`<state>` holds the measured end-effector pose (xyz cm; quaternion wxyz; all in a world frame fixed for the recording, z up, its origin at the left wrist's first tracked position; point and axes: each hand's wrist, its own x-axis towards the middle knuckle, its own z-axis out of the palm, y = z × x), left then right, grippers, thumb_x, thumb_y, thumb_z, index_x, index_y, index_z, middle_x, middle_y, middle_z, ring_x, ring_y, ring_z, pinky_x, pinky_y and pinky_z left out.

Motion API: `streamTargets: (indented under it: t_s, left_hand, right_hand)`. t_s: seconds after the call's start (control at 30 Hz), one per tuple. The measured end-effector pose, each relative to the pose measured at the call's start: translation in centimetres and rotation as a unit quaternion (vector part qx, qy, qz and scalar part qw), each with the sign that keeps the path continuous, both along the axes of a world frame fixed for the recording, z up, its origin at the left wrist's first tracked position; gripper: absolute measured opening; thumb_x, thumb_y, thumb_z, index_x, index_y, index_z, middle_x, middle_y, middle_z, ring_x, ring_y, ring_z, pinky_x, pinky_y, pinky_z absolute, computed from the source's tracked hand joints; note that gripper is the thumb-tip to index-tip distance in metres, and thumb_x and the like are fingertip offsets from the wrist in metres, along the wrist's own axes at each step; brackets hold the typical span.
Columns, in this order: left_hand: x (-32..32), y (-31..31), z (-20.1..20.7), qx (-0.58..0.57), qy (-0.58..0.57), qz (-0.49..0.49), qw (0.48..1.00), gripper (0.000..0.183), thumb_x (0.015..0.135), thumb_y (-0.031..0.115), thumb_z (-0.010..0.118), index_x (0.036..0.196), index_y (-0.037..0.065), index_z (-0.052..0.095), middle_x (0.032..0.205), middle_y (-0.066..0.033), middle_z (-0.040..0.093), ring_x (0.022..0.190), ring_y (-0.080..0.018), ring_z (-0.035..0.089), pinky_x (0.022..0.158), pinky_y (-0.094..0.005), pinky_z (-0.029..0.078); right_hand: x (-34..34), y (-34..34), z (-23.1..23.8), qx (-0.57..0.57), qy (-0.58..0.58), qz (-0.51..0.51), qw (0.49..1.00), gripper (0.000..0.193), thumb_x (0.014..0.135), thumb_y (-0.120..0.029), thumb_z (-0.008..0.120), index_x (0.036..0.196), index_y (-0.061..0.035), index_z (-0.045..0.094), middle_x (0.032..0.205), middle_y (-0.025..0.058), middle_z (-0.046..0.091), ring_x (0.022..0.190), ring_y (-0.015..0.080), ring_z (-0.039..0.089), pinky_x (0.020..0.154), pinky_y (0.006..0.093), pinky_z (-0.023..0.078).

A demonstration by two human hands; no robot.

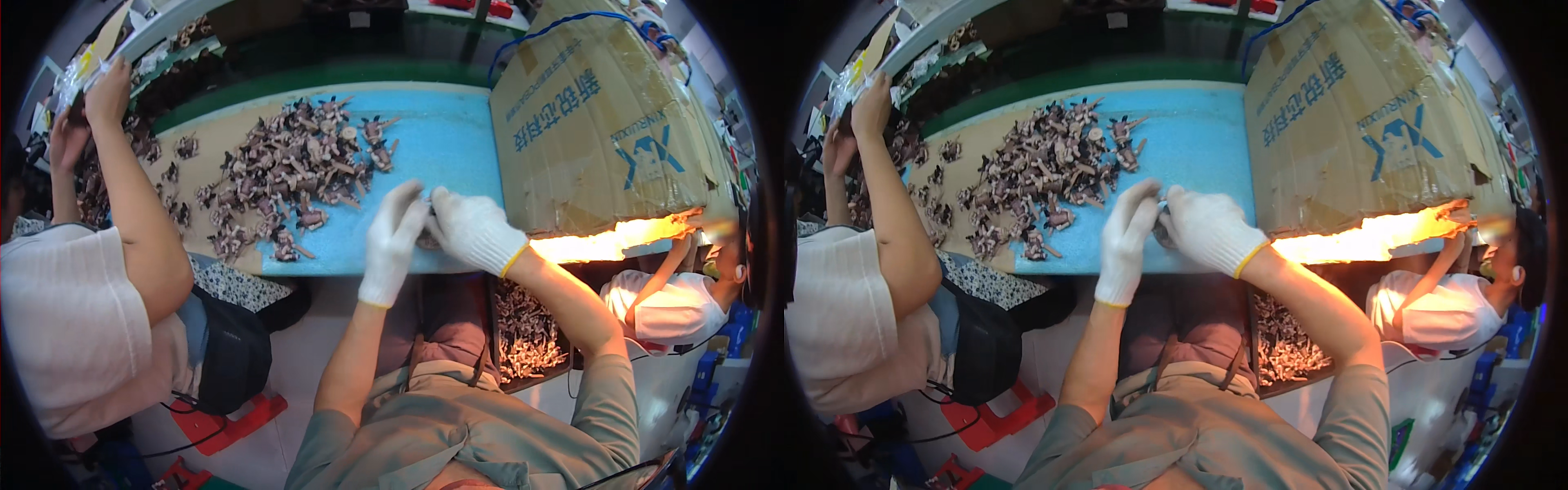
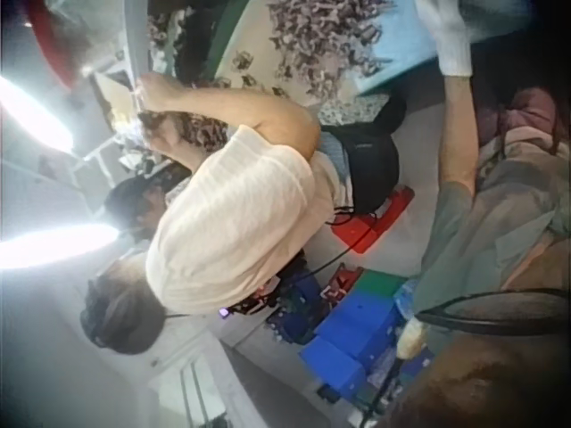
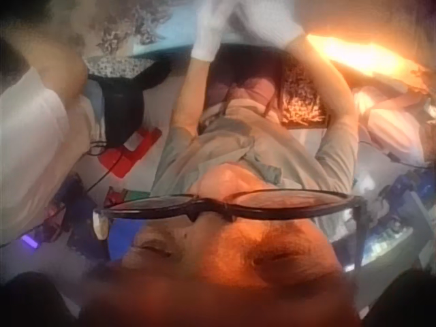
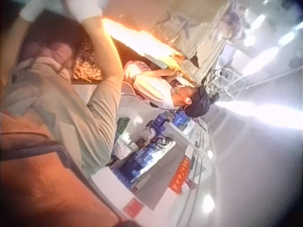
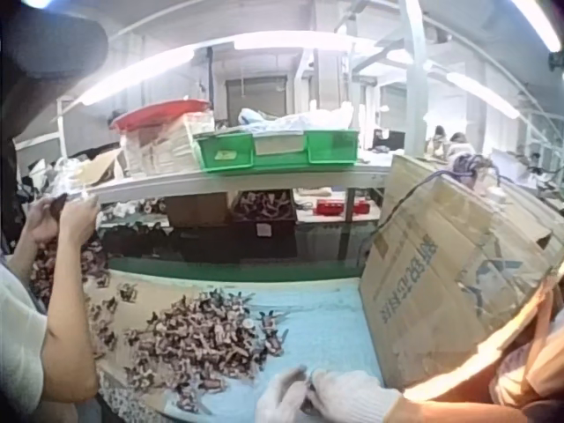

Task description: The person assembles small figurine components by picking up pieces from the table, tray, and box, and fitting them together by hand.

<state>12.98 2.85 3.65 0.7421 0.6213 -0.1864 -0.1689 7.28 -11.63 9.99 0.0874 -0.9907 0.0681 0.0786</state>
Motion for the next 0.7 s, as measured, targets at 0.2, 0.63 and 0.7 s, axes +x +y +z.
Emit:
streamTargets:
  t_s: [0.2, 0.63, 0.7]
  left_hand:
    - [-0.5, -2.0, -0.3, -0.03, -0.033, -0.054, 0.998, 0.035, 0.112, 0.026, 0.054, 0.133, 0.0, 0.064, 0.123, -0.0113, 0.071, 0.116, -0.0179, 0.063, 0.105, -0.0321, 0.049]
    - [-0.8, -3.6, -0.8, -0.018, -0.059, -0.041, 0.997, 0.031, 0.107, 0.024, 0.054, 0.117, -0.002, 0.069, 0.11, -0.0129, 0.073, 0.102, -0.0187, 0.066, 0.095, -0.0324, 0.051]
    - [-1.0, -3.2, -1.6, -0.072, -0.082, -0.011, 0.994, 0.03, 0.105, 0.023, 0.057, 0.115, -0.002, 0.07, 0.105, -0.0109, 0.073, 0.1, -0.0174, 0.064, 0.092, -0.0322, 0.052]
  right_hand:
    - [-0.2, 1.9, 0.3, -0.094, 0.057, 0.033, 0.993, 0.027, 0.094, -0.017, 0.064, 0.111, 0.0016, 0.073, 0.104, 0.0192, 0.076, 0.086, 0.0342, 0.08, 0.069, 0.0447, 0.065]
    - [-2.1, 1.0, -3.3, -0.148, -0.106, 0.086, 0.98, 0.015, 0.083, -0.016, 0.069, 0.089, -0.0059, 0.078, 0.089, 0.0167, 0.075, 0.073, 0.0263, 0.077, 0.055, 0.0401, 0.061]
    - [-2.0, 2.0, -4.0, -0.168, -0.125, 0.037, 0.977, 0.015, 0.083, -0.015, 0.069, 0.09, -0.006, 0.078, 0.089, 0.0171, 0.074, 0.072, 0.0269, 0.077, 0.057, 0.0402, 0.061]
